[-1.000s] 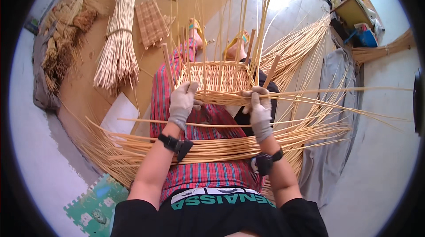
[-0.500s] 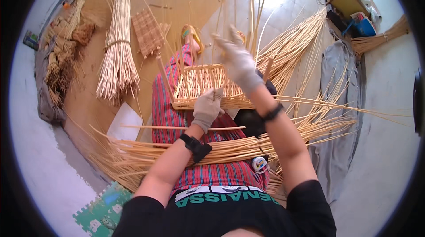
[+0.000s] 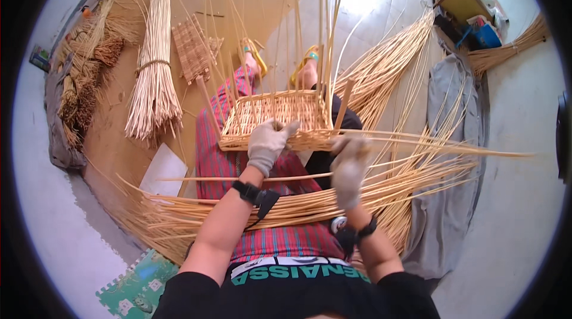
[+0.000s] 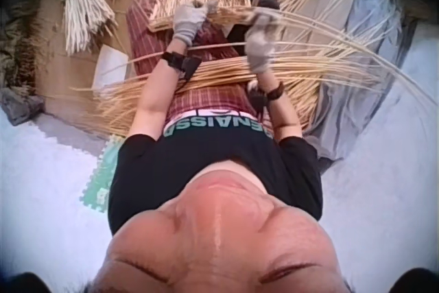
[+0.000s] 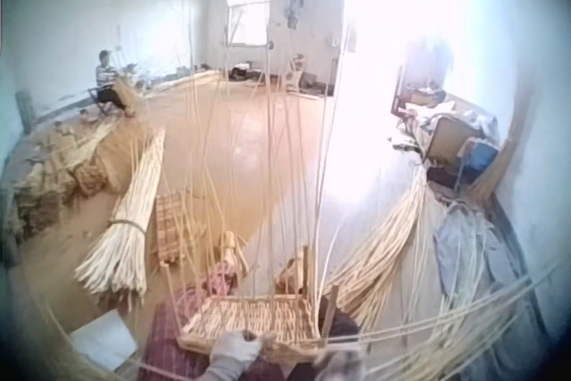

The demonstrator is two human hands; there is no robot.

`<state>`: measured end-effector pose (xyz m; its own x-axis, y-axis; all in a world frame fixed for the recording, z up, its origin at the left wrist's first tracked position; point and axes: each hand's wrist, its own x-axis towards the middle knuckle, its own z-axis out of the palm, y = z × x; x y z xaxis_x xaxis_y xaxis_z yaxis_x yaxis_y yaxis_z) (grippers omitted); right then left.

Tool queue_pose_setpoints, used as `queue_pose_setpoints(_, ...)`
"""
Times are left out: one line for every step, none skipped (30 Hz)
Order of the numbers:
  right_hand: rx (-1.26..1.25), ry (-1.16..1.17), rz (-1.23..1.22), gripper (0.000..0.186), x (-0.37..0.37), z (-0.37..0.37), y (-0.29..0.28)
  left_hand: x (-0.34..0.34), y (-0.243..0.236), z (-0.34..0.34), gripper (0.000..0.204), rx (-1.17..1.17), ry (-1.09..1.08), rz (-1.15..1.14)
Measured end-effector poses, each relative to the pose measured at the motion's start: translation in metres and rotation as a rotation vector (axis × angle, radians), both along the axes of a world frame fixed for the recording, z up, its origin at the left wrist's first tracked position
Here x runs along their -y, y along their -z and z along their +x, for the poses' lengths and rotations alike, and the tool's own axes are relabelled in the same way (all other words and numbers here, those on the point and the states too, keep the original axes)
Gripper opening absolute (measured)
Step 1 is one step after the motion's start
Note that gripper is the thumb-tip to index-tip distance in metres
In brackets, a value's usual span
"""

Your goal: Weaving a wicker or rattan basket while sitting on the floor.

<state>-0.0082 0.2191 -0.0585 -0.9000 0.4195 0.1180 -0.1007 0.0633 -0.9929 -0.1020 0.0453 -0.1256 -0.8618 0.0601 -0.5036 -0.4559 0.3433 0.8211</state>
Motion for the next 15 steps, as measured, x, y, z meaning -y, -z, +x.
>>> queue_pose_setpoints(-0.109, -0.139, 0.133, 0.021, 0.005, -0.001, -0.015, -0.001, -0.002, 0.003, 0.051, 0.036, -0.019, 0.066)
queue_pose_setpoints(-0.133, -0.211, 0.338, 0.02, 0.008, 0.004, -0.027, -0.004, -0.005, 0.003, 0.05, 0.072, -0.072, 0.076)
queue_pose_setpoints(-0.157, -0.138, 0.267, 0.018, -0.002, -0.006, -0.032, -0.004, -0.01, 0.005, 0.048, 0.095, -0.117, 0.148)
queue_pose_setpoints(-0.052, -0.117, 0.075, 0.017, -0.015, -0.004, -0.033, -0.006, -0.016, 0.002, 0.047, 0.166, -0.188, 0.25)
queue_pose_setpoints(0.04, -0.063, -0.295, 0.016, -0.037, -0.01, -0.029, -0.006, -0.022, 0.007, 0.039, 0.009, -0.263, 0.365)
queue_pose_setpoints(0.003, 0.04, -0.2, 0.013, -0.055, -0.011, -0.019, -0.009, -0.028, 0.005, 0.037, -0.345, -0.205, 0.344)
queue_pose_setpoints(0.035, 0.168, -0.212, 0.011, -0.076, -0.009, -0.01, -0.014, -0.033, 0.003, 0.036, -0.679, -0.182, 0.388)
queue_pose_setpoints(-0.009, 0.307, -0.214, 0.01, -0.094, -0.004, 0.0, -0.022, -0.037, 0.003, 0.032, -0.655, -0.138, 0.458)
queue_pose_setpoints(0.076, 0.315, -0.265, 0.008, -0.104, 0.001, 0.007, -0.031, -0.038, 0.003, 0.027, -0.56, -0.051, 0.476)
queue_pose_setpoints(0.064, 0.314, -0.311, 0.007, -0.112, 0.002, 0.009, -0.042, -0.037, 0.007, 0.023, -0.382, 0.031, 0.452)
queue_pose_setpoints(0.093, 0.328, -0.418, 0.006, -0.115, -0.001, 0.007, -0.052, -0.034, -0.001, 0.02, -0.031, 0.159, 0.406)
queue_pose_setpoints(0.019, 0.284, -0.233, 0.005, -0.111, -0.008, 0.003, -0.062, -0.029, -0.005, 0.017, 0.237, 0.275, 0.4)
queue_pose_setpoints(0.009, 0.256, -0.102, 0.005, -0.108, -0.024, -0.007, -0.071, -0.022, -0.002, 0.015, 0.174, 0.228, 0.402)
queue_pose_setpoints(0.073, 0.293, -0.004, 0.007, -0.102, -0.044, -0.018, -0.078, -0.015, 0.002, 0.014, 0.092, 0.172, 0.423)
queue_pose_setpoints(-0.049, 0.118, 0.284, 0.008, -0.095, -0.066, -0.029, -0.08, -0.008, 0.012, 0.013, 0.093, 0.111, 0.39)
